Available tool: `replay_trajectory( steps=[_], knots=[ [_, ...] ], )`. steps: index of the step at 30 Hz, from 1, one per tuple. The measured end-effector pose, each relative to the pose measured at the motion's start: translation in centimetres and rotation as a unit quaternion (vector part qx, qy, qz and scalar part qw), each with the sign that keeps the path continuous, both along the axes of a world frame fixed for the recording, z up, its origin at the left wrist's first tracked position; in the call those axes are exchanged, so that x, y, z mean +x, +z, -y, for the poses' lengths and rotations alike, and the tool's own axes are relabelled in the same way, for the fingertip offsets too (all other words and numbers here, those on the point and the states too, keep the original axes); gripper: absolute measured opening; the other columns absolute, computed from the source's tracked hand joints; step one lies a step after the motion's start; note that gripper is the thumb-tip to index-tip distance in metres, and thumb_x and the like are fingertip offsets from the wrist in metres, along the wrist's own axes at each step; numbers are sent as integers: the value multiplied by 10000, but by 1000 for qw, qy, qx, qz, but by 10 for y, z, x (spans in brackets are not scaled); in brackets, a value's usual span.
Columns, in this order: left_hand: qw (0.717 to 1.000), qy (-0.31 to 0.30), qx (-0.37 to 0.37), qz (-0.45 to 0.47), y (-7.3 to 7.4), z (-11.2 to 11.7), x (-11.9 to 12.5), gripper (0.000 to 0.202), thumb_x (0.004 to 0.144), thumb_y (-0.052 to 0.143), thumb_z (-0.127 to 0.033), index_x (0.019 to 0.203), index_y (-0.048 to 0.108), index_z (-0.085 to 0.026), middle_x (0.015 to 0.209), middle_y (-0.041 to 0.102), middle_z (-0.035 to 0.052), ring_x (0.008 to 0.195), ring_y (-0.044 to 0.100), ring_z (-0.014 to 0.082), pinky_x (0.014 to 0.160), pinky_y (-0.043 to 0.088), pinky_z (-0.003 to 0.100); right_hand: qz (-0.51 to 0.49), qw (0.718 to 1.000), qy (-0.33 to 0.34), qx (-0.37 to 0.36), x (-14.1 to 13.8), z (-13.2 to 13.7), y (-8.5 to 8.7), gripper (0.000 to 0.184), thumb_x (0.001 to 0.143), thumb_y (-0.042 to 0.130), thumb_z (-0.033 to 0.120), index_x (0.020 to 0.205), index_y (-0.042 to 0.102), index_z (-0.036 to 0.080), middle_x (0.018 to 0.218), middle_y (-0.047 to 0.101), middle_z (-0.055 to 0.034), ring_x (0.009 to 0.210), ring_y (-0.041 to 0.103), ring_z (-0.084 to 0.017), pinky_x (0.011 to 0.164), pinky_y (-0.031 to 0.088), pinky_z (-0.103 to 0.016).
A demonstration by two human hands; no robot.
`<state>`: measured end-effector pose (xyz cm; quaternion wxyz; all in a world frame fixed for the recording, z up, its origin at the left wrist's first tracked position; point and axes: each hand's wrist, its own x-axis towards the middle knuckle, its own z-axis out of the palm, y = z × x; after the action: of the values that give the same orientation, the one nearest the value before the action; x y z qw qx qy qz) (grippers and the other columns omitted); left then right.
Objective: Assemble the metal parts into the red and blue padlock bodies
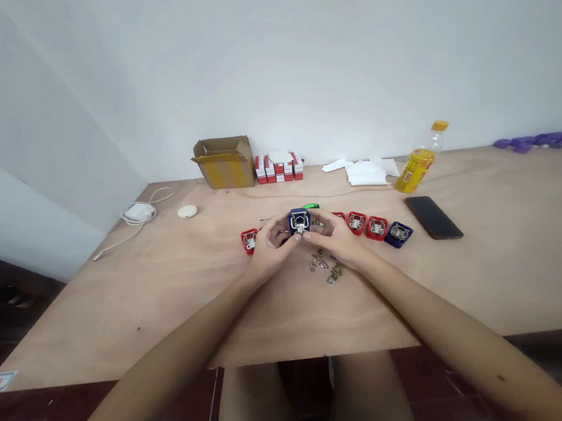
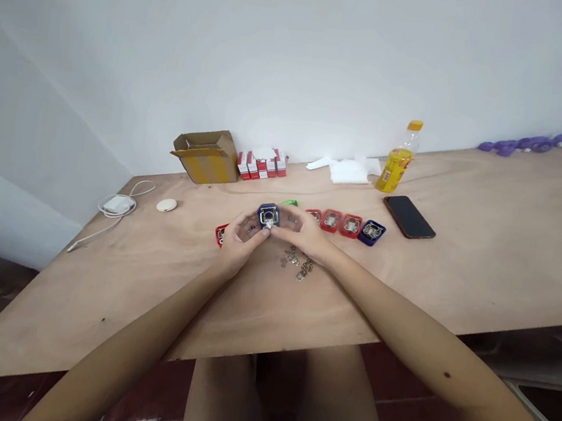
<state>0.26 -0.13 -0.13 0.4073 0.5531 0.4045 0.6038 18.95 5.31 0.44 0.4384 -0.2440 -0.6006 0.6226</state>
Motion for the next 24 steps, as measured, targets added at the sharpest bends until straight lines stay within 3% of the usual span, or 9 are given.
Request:
replay_trajectory(
  steps=[10, 15, 24],
  knots=[
    [999, 15, -2, 35, -3, -1, 2, 609, 779, 936, -432, 1290, 714, -186, 1252, 764, 142, 1213, 722, 281, 1062, 601, 420, 9, 999, 19, 47, 2, -3, -3, 691, 772, 950, 407, 1388, 698, 223, 1438, 717, -142, 1391, 658, -359, 1220, 521, -577],
    [1000, 13, 2, 28, -7, -3, 2, 577, 764, 941, -379, 1254, 716, -174, 1204, 777, 140, 1153, 741, 262, 1010, 614, 392, 14, 999, 25, 45, 1, -4, -6, 669, 751, 967, 400, 1332, 707, 191, 1370, 752, -157, 1233, 755, -334, 1169, 569, -560],
    [1000, 18, 14, 7, -9, -2, 4, 528, 801, 913, -347, 1260, 717, -175, 1161, 796, 136, 1064, 773, 240, 961, 634, 381, 47, 997, -10, 62, 1, 0, -5, 602, 780, 936, 364, 1305, 711, 172, 1323, 776, -148, 1168, 781, -313, 1136, 598, -526]
  ],
)
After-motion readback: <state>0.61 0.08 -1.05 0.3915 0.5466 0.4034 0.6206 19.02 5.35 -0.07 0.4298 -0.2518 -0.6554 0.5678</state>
